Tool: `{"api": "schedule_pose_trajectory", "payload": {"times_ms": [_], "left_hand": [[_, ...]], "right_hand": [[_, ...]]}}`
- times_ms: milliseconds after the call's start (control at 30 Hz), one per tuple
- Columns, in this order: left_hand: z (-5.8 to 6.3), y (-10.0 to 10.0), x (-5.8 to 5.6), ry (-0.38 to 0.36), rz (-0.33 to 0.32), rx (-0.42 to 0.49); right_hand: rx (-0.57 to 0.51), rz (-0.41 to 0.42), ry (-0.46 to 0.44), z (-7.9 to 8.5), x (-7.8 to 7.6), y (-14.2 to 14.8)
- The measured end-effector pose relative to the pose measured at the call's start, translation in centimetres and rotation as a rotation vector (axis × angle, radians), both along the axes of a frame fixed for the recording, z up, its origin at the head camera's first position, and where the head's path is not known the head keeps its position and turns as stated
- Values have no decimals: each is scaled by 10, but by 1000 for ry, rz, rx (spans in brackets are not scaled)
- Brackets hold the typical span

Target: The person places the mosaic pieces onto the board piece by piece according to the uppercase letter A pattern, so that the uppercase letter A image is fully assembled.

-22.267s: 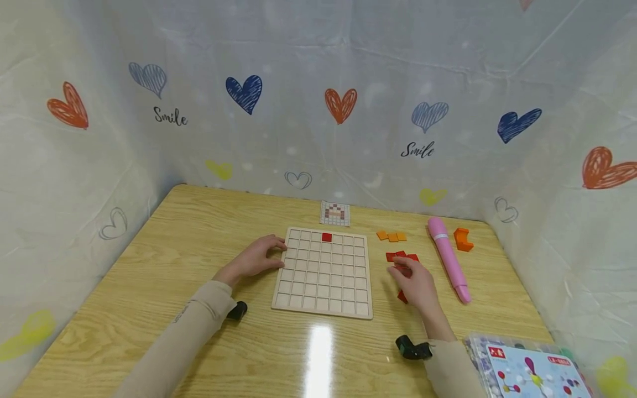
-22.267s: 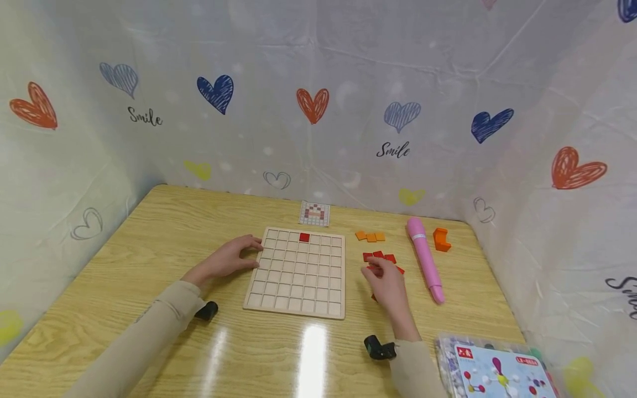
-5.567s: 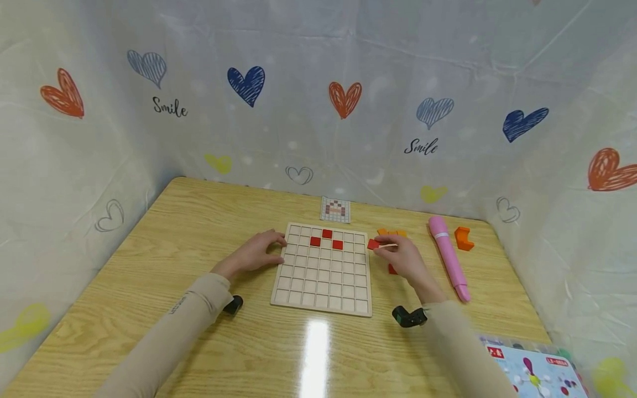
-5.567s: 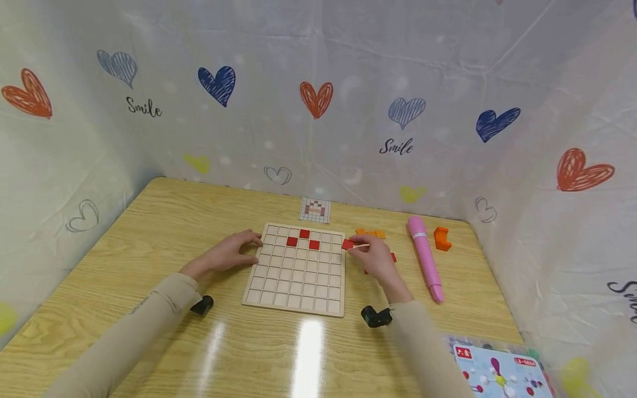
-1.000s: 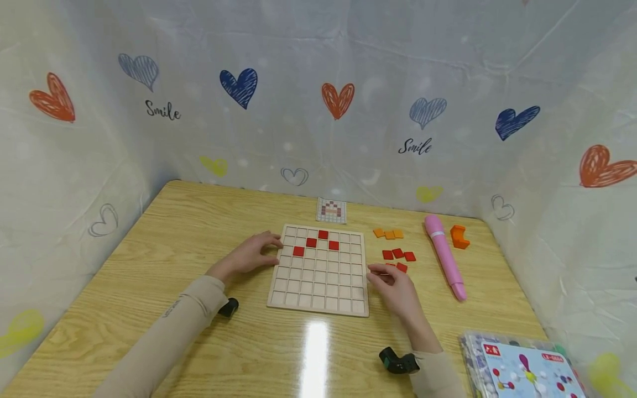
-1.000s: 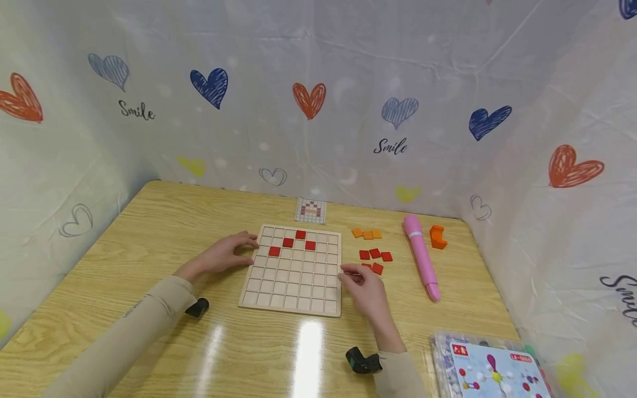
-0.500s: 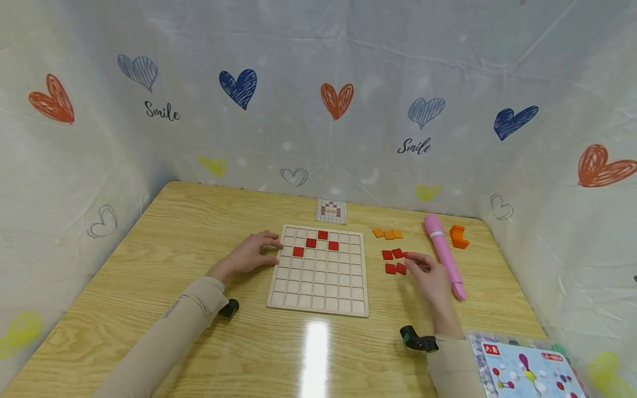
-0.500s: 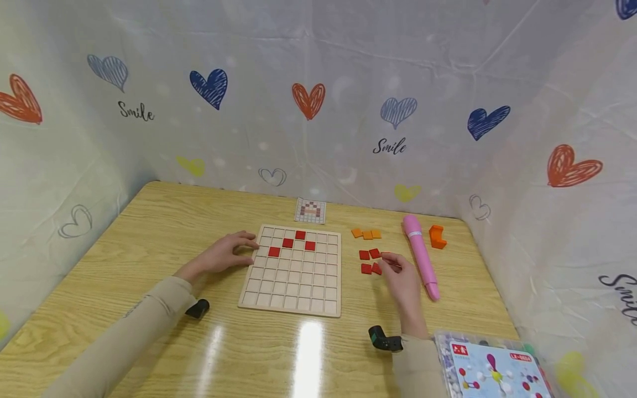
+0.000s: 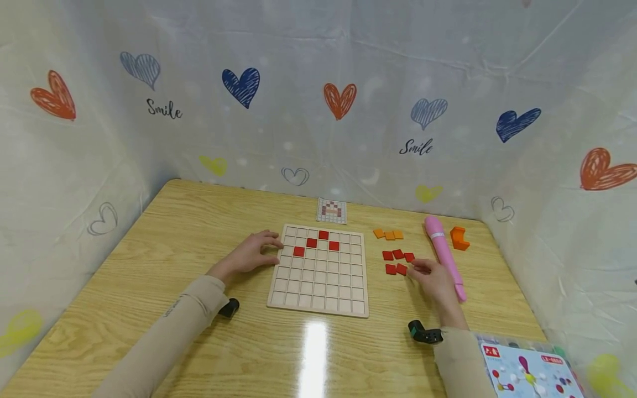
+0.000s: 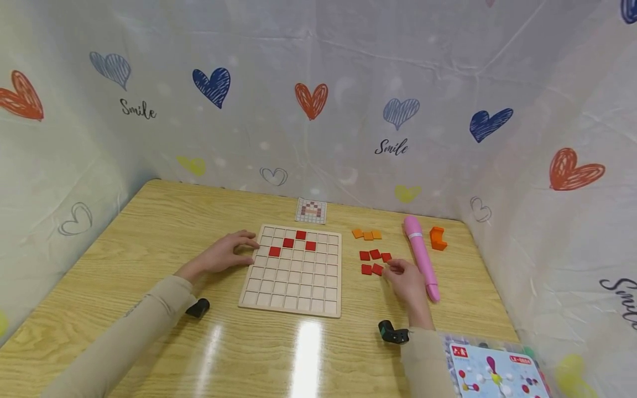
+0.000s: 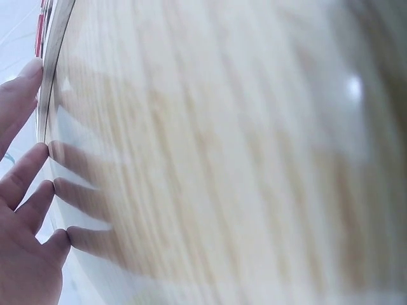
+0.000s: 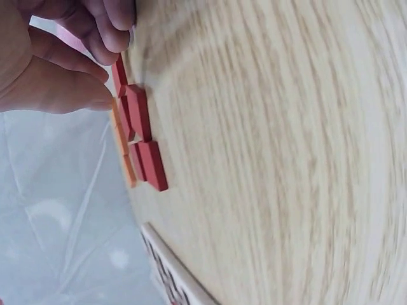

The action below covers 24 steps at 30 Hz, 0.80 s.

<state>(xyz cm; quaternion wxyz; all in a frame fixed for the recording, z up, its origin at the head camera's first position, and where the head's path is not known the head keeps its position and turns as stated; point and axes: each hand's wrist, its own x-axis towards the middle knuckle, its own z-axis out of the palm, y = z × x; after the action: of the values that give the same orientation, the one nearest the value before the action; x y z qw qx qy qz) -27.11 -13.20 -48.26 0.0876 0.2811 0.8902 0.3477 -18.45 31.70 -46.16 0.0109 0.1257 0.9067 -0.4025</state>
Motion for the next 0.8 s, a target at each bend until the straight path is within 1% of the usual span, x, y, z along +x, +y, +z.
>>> {"api": "schedule_pose_trajectory", "payload": {"times_ms": [133, 333, 567, 800], "left_hand": [[-1, 0, -1, -2, 6, -12], [-1, -1, -1, -7, 7, -3], [-1, -1, 0, 1, 3, -5], [1, -1, 1, -7, -1, -4]], "right_hand": [[27, 33, -5, -2, -1, 1], [90, 75, -8, -5, -4, 2], [102, 85, -16, -8, -6, 3], [146, 92, -21, -7, -3, 2]]}}
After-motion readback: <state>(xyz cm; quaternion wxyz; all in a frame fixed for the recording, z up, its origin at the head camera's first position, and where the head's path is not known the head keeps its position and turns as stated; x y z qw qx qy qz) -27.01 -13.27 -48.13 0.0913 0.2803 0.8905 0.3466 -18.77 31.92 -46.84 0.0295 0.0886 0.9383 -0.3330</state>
